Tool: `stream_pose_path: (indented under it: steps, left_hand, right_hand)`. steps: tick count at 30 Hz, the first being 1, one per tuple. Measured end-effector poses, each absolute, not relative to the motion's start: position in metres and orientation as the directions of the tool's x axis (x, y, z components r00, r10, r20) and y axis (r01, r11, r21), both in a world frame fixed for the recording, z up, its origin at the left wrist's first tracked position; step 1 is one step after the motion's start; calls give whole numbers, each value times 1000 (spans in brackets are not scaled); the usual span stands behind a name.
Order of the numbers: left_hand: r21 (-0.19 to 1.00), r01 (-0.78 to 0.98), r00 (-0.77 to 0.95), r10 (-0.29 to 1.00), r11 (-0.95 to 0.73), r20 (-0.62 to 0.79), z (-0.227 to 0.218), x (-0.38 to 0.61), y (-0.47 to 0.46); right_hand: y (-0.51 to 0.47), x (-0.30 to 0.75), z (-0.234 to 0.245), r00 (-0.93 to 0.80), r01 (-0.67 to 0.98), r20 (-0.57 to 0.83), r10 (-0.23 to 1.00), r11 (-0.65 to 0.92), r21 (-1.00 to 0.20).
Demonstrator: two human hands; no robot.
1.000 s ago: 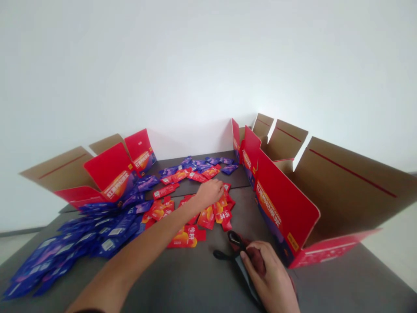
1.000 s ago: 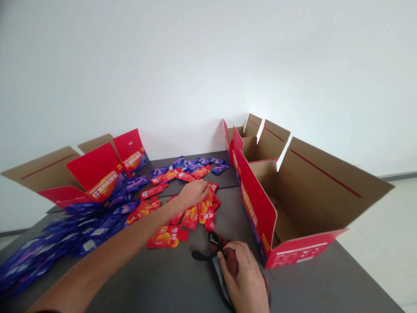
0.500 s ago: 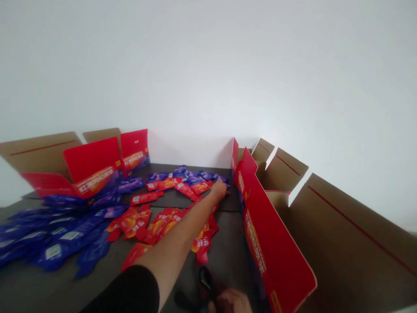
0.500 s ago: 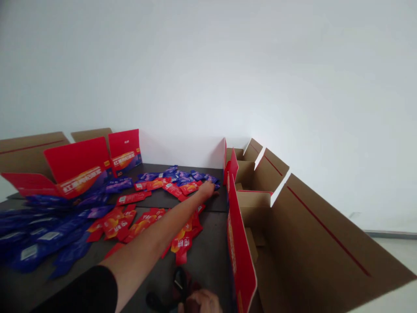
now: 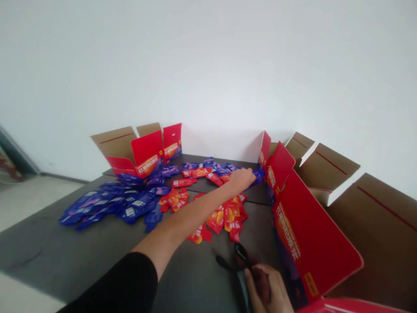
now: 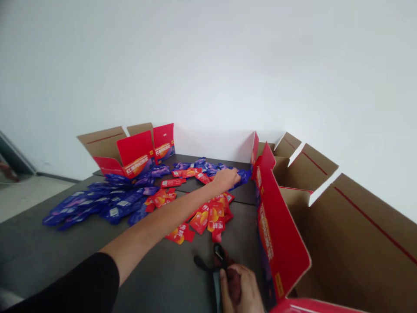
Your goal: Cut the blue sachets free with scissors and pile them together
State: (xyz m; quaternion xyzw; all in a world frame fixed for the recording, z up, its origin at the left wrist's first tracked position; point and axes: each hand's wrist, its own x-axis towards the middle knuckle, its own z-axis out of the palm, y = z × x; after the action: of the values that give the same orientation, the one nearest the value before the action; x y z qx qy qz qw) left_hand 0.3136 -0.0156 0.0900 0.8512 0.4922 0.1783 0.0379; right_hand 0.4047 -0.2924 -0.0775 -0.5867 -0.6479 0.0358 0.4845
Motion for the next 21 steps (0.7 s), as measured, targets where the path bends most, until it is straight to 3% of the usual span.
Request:
stream_pose_path:
  steps: [3, 7, 9, 12, 15, 21]
  left_hand:
    - [313, 756, 514, 818, -574, 258, 109, 262, -74]
    - [473, 637, 628, 765, -609, 139, 107, 183, -170]
    - [735, 512, 669, 743, -444, -17, 91, 148, -214]
    - [902, 417, 659, 720, -112, -216, 52, 111, -263]
    - [917, 399, 539, 807, 9, -242, 14, 94, -285]
    - [744, 647, 322, 945, -168, -67, -9, 95, -294]
  right_hand:
    - [-295, 409, -72, 177, 707, 505, 845, 248, -662]
    - [-301, 404, -65, 311, 685, 427, 849, 112, -720]
    - [-303, 401, -62, 343, 661, 413, 844, 95, -744]
    - [-304, 399, -57, 390, 630, 389, 834, 66, -774]
    - [-304, 398, -52, 453, 603, 330, 828, -12, -798]
    - [-307, 392, -45, 457, 650, 346, 819, -43, -758]
